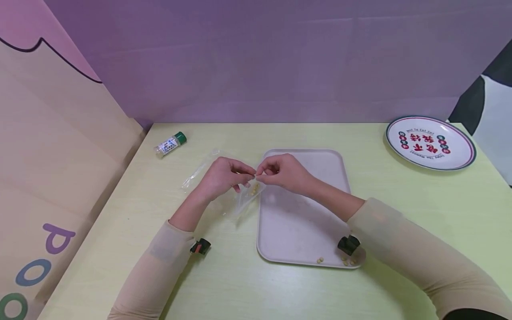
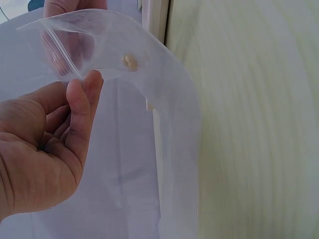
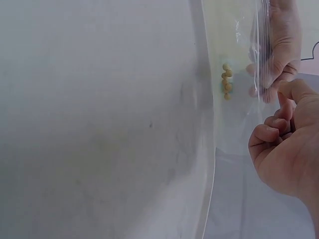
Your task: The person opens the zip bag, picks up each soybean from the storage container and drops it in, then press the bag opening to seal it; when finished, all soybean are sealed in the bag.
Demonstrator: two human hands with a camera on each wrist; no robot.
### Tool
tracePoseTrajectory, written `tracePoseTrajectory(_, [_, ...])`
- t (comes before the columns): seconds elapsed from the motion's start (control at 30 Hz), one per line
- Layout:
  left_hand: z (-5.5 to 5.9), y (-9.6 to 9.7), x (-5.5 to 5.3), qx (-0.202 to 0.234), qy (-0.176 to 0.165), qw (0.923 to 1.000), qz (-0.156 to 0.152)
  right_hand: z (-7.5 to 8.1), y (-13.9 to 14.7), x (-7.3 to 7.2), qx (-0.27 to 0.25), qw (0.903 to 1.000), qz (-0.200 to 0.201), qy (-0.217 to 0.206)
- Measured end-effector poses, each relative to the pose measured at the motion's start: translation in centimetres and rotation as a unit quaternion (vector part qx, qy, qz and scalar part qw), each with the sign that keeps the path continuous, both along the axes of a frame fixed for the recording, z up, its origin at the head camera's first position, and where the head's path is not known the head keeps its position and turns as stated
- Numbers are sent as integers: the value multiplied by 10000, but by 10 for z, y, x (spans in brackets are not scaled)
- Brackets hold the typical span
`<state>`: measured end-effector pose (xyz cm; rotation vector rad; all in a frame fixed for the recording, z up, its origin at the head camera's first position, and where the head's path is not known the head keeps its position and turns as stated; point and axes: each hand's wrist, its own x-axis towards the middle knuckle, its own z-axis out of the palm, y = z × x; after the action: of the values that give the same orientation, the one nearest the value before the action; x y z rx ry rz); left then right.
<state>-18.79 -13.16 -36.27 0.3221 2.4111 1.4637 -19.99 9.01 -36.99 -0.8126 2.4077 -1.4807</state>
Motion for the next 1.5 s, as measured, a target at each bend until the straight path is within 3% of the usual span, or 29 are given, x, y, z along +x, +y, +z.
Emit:
tracePoseTrajectory(0.43, [1, 0, 1, -32, 29, 10000, -32, 0, 0, 0, 43, 10000, -1, 16])
tracePoseTrajectory(0.73, [0, 2, 1, -103, 25, 9999, -27, 7, 13, 11, 28, 9999, -119, 37])
tracePoseTrajectory(1.17, [-1, -3, 5, -181, 35, 9998, 78, 11, 48, 22, 168, 9983, -497, 251])
tracePoseTrajectory(1.33, [-1, -3, 4, -77, -51, 9999, 78, 11, 69, 28, 123, 9972, -737, 48])
tracePoseTrajectory(1.5, [-2, 1, 3, -112, -113, 9999, 62, 5, 94, 34, 416, 9939, -1014, -78])
